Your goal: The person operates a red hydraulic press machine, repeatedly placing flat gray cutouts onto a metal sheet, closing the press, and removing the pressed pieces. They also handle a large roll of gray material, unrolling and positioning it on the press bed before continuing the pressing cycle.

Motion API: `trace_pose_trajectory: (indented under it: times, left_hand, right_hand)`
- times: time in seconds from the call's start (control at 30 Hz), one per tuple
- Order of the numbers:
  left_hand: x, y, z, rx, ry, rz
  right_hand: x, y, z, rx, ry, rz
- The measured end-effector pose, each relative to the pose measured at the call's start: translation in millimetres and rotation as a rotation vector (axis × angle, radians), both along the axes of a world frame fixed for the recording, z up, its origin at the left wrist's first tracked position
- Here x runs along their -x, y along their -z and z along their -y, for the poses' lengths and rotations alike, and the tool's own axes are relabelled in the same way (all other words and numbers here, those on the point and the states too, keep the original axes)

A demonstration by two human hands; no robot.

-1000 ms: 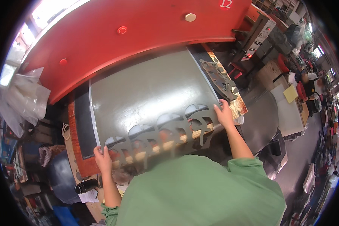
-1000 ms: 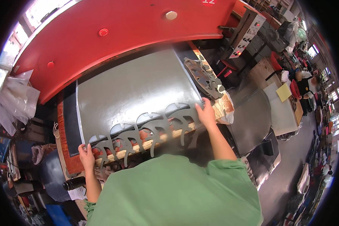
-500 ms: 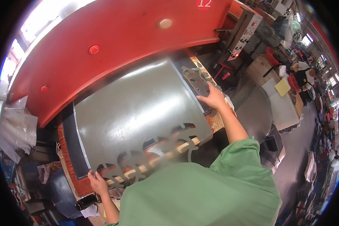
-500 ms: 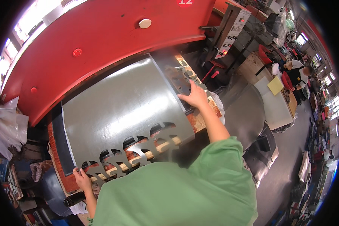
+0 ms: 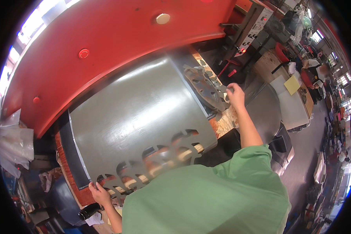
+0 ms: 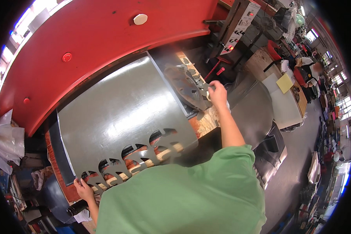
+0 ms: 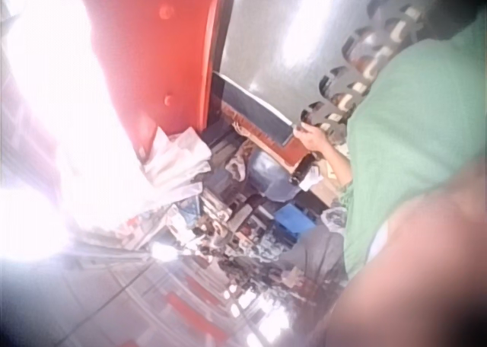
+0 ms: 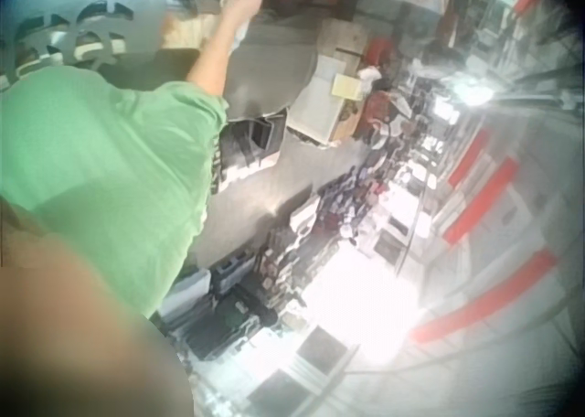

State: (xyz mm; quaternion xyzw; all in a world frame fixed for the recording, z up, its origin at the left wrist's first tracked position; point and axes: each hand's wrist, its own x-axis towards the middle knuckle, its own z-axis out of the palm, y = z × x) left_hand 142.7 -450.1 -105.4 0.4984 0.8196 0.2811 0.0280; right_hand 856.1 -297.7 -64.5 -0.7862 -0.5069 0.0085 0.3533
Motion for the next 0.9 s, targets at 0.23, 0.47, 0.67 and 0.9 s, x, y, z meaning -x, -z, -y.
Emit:
trace_pose_trajectory:
  times: [0.23,0.47,0.67,0.9]
  left_hand:
    - [3.5,-0.6,9.5,-0.025,-0.008,-0.027]
    - [-1.0,-0.6,-8.8,-0.08,0.049,-0.029]
    - [-2.7,1.2,-20.4,-0.064,0.071,-0.078]
    - [-7.2,3.1,-24.3,-0.078,0.049,-0.089]
  right_hand:
    - [72.9,-19.4,-33.9,0.307,-0.268,-0.14]
    - [84.5,-14.8,-42.3,0.461,-0.191,0.055]
    - [43.2,-39.0,-65.9,0.281,-0.393,-0.682]
    - [22.5,-51.2,-38.9,-0.176,-0.81,-2.0]
